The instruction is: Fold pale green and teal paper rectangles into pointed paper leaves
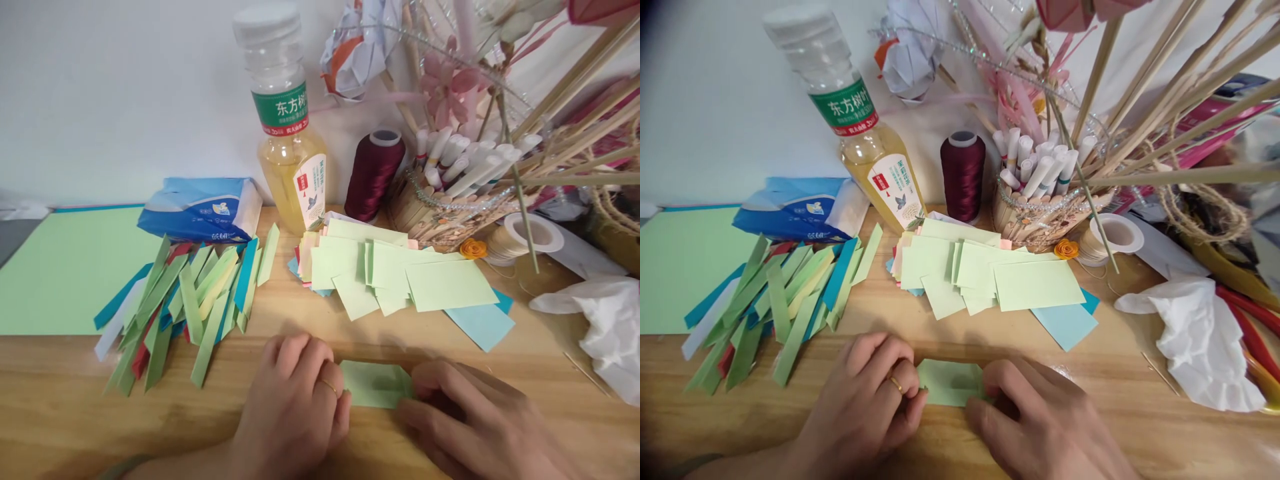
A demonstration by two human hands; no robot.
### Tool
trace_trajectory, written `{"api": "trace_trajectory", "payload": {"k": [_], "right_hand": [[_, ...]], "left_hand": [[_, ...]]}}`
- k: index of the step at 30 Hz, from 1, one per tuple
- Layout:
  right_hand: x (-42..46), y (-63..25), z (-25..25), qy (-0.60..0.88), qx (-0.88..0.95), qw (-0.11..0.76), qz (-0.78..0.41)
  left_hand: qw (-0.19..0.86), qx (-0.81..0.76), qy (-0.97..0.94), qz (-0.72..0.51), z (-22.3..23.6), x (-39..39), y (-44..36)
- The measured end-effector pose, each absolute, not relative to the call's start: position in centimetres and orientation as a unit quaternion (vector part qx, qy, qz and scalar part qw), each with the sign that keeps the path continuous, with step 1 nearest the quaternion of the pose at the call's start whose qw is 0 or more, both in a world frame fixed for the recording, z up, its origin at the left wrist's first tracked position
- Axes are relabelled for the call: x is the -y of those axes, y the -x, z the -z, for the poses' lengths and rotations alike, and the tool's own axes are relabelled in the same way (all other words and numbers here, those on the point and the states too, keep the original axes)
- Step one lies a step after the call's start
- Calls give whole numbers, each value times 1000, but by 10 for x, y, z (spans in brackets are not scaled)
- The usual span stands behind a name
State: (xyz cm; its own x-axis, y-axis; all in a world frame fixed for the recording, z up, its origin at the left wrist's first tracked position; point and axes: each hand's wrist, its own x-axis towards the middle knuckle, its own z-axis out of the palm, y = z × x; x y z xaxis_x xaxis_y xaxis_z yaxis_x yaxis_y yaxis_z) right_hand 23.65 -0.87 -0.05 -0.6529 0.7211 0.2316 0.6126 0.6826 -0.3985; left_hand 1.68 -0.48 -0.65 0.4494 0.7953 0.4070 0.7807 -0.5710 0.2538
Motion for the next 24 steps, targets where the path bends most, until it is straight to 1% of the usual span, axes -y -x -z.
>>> {"api": "trace_trajectory", "payload": {"k": [5,11,18,20,24], "right_hand": [[1,-241,-2,310,919,176,-166],[1,-242,-3,263,932,211,-129],[2,-236,-9,258,949,167,-76],[3,-236,-10,253,952,162,-64],[5,-235,-12,253,954,154,-53]], "left_hand": [[-35,-446,-849,-282,4,4,-18],[-18,-424,-848,-318,3,3,-20],[-33,-387,-861,-329,12,10,-19],[-63,-363,-878,-306,12,14,-15],[-126,-314,-919,-202,7,21,-5]]}}
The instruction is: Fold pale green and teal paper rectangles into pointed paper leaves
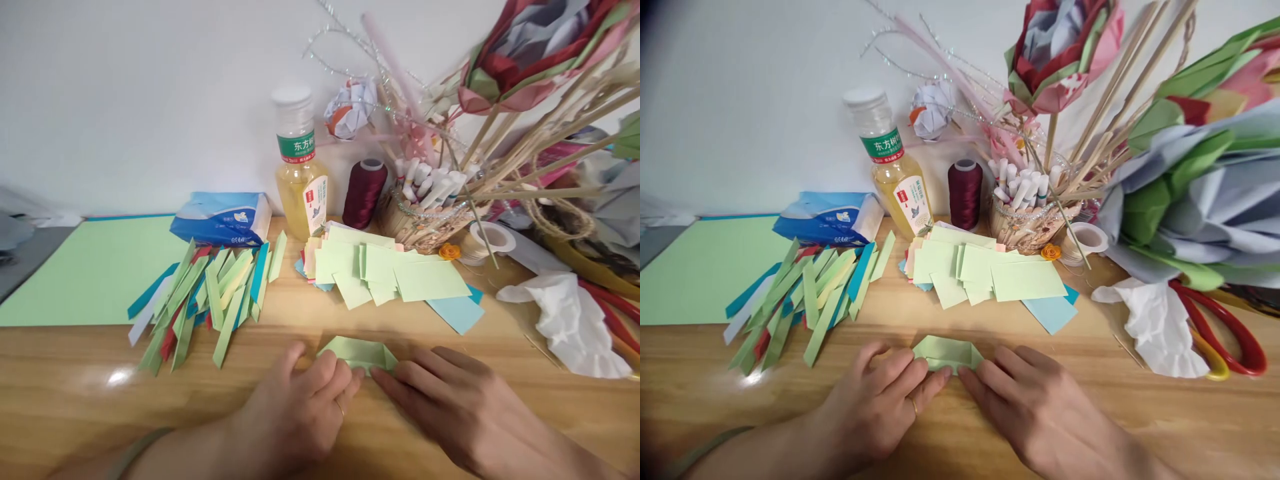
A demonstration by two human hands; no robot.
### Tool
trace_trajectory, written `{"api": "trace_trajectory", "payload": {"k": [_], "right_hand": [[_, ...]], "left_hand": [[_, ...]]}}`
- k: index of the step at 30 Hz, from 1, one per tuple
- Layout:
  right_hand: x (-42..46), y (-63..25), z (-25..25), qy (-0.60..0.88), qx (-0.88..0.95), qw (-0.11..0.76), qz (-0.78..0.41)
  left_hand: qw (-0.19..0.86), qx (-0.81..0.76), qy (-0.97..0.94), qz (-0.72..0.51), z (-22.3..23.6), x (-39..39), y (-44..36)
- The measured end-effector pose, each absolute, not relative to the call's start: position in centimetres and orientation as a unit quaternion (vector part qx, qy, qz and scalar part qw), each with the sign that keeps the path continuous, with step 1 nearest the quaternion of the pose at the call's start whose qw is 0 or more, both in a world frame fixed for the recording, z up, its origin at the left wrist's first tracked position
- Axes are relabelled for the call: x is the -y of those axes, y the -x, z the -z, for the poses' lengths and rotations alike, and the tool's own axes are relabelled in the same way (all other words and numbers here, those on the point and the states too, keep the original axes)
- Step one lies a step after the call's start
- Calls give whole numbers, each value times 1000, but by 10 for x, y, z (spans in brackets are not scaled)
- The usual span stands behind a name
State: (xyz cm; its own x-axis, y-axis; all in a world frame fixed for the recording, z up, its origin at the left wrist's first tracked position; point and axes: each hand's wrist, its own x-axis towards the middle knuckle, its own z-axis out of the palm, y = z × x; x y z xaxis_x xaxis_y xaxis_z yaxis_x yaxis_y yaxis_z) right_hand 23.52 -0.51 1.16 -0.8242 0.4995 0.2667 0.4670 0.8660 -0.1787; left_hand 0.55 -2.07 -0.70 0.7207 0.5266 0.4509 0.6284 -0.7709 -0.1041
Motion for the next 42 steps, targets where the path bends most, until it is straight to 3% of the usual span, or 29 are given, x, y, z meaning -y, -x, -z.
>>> {"api": "trace_trajectory", "payload": {"k": [10,17,26,29,32,35,38,42], "right_hand": [[4,-237,-13,258,954,145,-44],[4,-239,-14,254,955,148,-51],[20,-228,-14,293,940,162,-68],[26,-227,-16,274,935,159,-159],[20,-233,-18,260,912,210,-237],[5,-241,-17,315,883,254,-239],[-7,-246,-17,316,898,219,-213],[-6,-243,-20,304,921,164,-180]], "left_hand": [[156,342,911,168,3,28,7],[186,362,887,218,1,26,19],[124,363,892,238,-6,36,15],[81,357,906,213,-6,40,5],[44,353,916,186,-2,36,1],[-13,310,935,173,3,22,4],[-53,263,944,190,2,5,7],[-12,273,936,223,-4,1,-3]]}}
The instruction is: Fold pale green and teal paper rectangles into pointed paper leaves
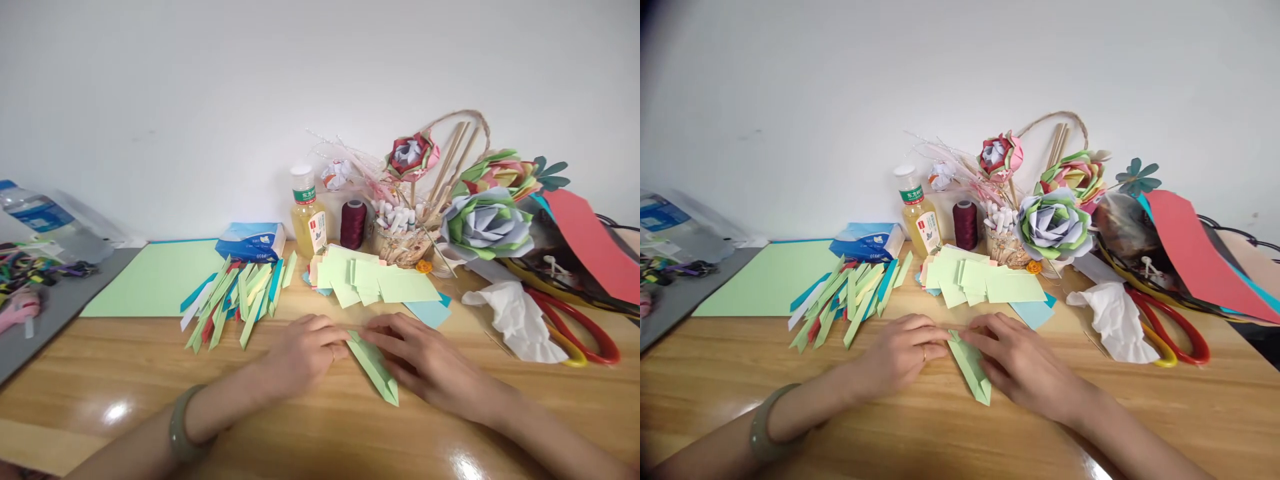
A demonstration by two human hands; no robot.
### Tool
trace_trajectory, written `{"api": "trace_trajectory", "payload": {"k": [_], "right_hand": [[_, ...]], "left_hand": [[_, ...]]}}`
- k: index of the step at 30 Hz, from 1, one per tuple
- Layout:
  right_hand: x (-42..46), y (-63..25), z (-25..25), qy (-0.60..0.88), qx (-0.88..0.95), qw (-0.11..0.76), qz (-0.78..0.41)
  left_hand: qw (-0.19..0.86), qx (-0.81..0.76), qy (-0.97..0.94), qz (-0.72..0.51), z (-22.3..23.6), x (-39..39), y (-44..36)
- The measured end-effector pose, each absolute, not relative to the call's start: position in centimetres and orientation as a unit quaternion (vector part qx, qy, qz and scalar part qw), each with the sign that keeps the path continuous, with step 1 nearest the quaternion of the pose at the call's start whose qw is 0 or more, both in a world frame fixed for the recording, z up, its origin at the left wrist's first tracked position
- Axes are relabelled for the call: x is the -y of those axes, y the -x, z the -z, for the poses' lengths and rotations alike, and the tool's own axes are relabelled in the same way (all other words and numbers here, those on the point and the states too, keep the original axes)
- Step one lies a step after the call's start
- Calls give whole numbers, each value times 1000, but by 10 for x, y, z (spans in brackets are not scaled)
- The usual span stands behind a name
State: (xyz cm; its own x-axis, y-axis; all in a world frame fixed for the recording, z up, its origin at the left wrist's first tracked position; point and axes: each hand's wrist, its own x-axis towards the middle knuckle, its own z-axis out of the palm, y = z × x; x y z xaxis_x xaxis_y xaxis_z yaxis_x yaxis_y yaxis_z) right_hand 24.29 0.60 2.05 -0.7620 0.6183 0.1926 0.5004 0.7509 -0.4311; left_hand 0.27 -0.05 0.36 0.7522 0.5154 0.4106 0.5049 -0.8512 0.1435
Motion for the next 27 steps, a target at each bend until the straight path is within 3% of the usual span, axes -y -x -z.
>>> {"api": "trace_trajectory", "payload": {"k": [3,9,13,23,27], "right_hand": [[2,-237,-22,317,927,141,-145],[10,-234,-13,297,934,186,-69],[7,-237,-14,318,930,172,-60],[11,-236,-19,349,925,138,-66],[10,-235,-13,342,925,162,-38]], "left_hand": [[-28,-275,-925,-260,-7,15,-18],[-54,-264,-939,-213,-2,37,-33],[-76,-288,-930,-214,6,30,-24],[-62,-333,-910,-237,-7,11,2],[-1,-311,-912,-267,-9,13,4]]}}
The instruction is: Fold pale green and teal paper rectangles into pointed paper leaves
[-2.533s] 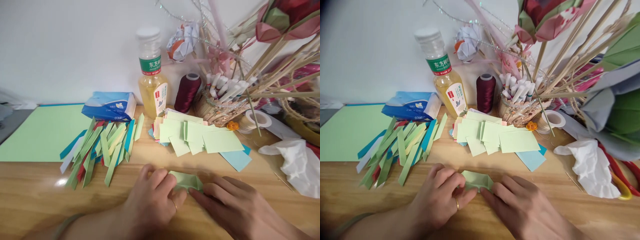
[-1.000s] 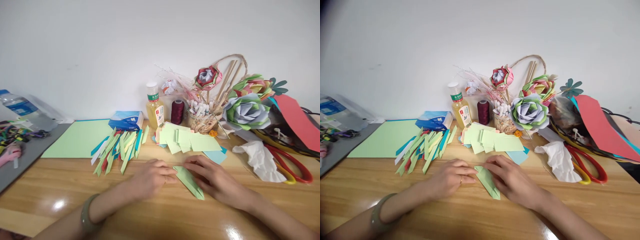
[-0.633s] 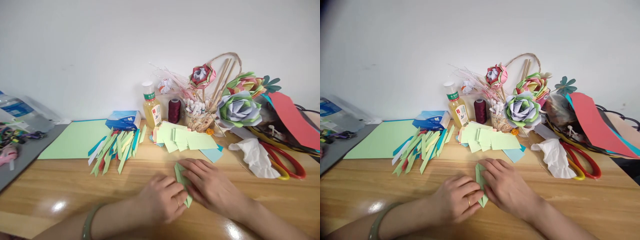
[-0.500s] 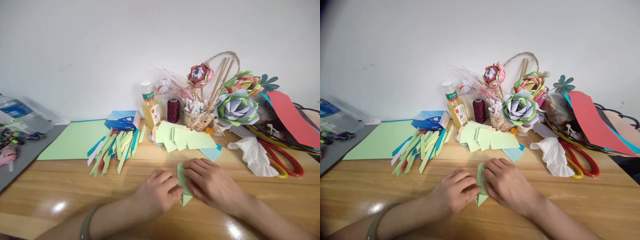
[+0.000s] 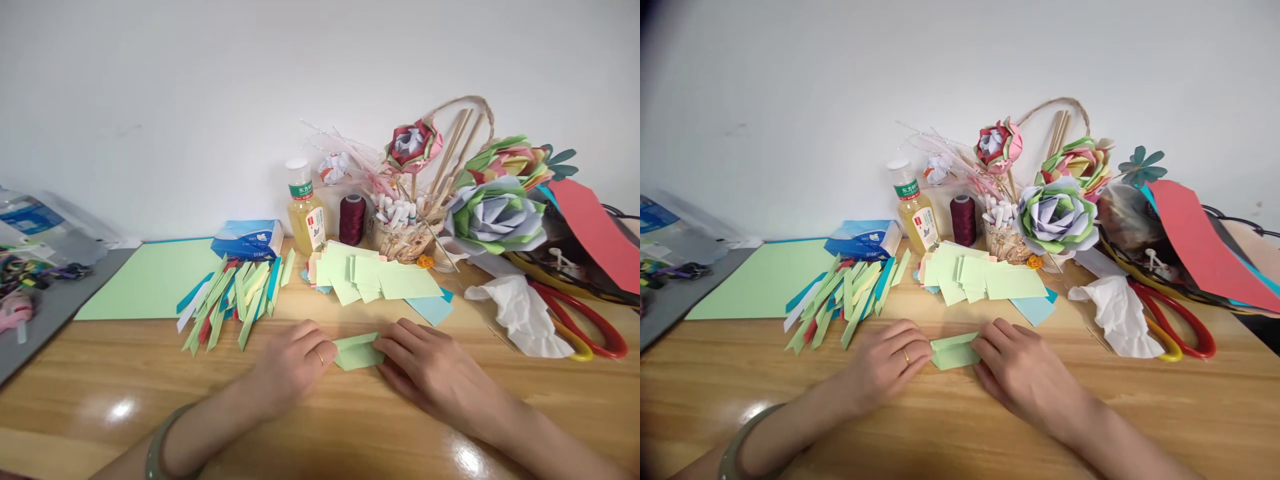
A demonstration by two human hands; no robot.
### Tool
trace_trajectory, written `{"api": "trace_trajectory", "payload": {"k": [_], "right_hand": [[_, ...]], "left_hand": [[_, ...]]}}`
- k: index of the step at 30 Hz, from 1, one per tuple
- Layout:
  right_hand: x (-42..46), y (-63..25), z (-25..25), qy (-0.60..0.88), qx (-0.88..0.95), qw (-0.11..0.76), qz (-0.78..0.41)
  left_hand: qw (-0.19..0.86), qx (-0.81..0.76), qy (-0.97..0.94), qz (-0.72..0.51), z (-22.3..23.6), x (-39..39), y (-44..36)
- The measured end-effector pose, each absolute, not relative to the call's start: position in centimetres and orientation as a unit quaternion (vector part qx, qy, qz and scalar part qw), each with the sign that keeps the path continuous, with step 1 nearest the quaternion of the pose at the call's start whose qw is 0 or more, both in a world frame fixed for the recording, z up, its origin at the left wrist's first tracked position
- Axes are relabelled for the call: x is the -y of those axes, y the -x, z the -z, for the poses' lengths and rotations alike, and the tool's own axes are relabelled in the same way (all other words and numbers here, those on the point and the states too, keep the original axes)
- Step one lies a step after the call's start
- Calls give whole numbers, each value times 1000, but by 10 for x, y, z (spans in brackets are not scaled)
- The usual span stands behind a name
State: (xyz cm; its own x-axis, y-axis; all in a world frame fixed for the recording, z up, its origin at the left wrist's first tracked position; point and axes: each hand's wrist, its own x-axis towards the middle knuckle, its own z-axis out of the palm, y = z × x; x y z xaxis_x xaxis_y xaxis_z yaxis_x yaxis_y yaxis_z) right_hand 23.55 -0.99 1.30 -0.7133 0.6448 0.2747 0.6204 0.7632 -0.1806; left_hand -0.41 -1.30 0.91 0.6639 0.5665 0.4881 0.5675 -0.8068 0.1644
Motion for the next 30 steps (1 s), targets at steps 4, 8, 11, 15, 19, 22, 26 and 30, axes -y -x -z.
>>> {"api": "trace_trajectory", "payload": {"k": [4,8,11,15,19,22,26,30], "right_hand": [[6,-237,-8,326,927,182,-36],[3,-239,-10,321,932,159,-61],[3,-239,-13,320,933,143,-87],[1,-239,-15,311,935,150,-86],[-2,-241,-11,278,944,175,-29],[-3,-243,-9,260,947,187,0],[-2,-243,-11,276,945,176,-26],[-2,-241,-15,310,930,172,-96]], "left_hand": [[-36,284,926,248,-9,12,4],[-17,263,940,216,-2,10,7],[31,260,941,215,3,10,8],[92,246,936,234,2,10,5],[114,228,935,246,-1,10,5],[113,226,934,254,-1,10,6],[79,241,932,260,1,11,6],[8,262,923,282,4,10,4]]}}
